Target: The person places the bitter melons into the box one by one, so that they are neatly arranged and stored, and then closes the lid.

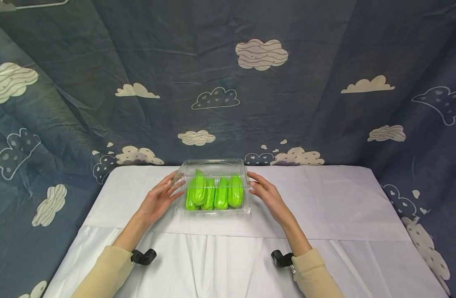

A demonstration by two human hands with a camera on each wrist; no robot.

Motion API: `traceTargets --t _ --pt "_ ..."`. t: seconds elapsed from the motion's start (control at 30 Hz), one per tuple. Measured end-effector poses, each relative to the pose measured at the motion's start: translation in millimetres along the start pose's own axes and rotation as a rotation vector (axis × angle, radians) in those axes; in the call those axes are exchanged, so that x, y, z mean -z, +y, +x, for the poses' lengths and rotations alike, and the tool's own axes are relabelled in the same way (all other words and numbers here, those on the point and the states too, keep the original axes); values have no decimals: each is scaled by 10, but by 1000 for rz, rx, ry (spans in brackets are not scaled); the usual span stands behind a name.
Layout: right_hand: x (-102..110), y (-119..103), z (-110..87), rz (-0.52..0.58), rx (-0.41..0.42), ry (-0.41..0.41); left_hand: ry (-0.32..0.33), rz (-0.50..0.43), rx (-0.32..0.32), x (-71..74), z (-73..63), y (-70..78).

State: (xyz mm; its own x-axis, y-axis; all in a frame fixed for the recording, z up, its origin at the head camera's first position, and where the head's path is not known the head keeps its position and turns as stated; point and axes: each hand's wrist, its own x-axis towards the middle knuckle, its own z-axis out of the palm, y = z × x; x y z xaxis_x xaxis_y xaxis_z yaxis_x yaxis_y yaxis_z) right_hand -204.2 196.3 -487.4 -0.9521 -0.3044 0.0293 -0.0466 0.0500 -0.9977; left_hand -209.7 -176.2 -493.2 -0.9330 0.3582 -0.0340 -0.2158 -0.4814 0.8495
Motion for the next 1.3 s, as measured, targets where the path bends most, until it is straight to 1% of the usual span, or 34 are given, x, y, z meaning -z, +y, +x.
traceTargets --t 0.1,0.33,0.47,0.67,0.83,1.0,1.13,1.3 --pt "-1 21 2 3 2 1 9 1 -1 8 22 -14" --pt "-17 53 6 12 1 2 73 35 -17 21 55 -50" --pt "-16 75 12 7 3 3 84 54 -21 31 54 -59" --pt "-13 121 15 -1 16 0 103 75 -45 40 49 -84" --pt "-10 153 16 -38 18 13 126 115 -58 58 50 -112" --pt "-28 156 -4 -72 -9 39 173 150 -90 62 39 -146" --pt "-55 163 -17 -90 -25 47 207 214 -120 43 15 -172" --pt "-90 164 -34 -113 -40 59 217 274 -141 29 -20 -199"
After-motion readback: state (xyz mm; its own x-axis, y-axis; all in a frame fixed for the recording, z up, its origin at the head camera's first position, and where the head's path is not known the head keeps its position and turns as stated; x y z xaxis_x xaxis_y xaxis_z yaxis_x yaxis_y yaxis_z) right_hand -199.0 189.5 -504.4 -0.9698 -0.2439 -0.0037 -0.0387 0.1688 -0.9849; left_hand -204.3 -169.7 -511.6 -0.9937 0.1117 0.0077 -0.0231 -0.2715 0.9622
